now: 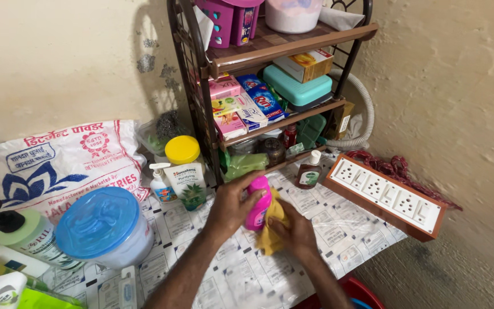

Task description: The person wipes various bathroom items with a yellow cloth, including a pink toothbrush holder, a pink bottle, a small brown bottle, a soap box, and a teal container. The person places the cleaned items back onto a metal shelf unit.

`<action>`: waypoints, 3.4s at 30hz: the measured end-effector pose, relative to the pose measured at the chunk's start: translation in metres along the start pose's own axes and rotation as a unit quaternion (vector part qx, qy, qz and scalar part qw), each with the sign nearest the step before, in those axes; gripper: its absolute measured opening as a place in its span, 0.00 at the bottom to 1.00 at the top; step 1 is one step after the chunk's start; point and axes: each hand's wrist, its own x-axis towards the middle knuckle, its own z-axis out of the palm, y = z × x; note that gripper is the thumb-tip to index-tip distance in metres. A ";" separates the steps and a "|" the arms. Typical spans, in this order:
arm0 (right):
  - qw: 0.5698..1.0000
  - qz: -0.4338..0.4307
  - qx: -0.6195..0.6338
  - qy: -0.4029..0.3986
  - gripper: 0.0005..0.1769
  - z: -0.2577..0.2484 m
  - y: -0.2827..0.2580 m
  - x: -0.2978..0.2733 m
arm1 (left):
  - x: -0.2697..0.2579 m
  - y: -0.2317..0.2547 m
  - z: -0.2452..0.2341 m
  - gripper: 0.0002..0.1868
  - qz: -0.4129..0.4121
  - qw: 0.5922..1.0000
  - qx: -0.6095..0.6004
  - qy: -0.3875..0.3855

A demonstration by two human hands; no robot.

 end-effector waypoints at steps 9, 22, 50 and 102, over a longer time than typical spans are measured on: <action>0.929 -0.303 0.033 0.208 0.55 0.008 -0.043 -0.007 | 0.019 -0.024 -0.003 0.23 -0.023 0.998 0.036 0.035; 0.966 -0.172 0.098 0.166 0.42 0.006 -0.043 0.000 | 0.021 -0.033 -0.008 0.23 -0.059 0.998 -0.010 0.002; 0.978 -0.159 0.114 -0.070 0.30 -0.012 0.004 0.003 | -0.017 0.023 -0.039 0.23 0.016 0.993 0.041 -0.114; 0.997 -0.015 0.048 -0.063 0.42 -0.007 -0.056 -0.009 | 0.029 0.018 -0.067 0.23 -0.045 0.966 0.072 -0.242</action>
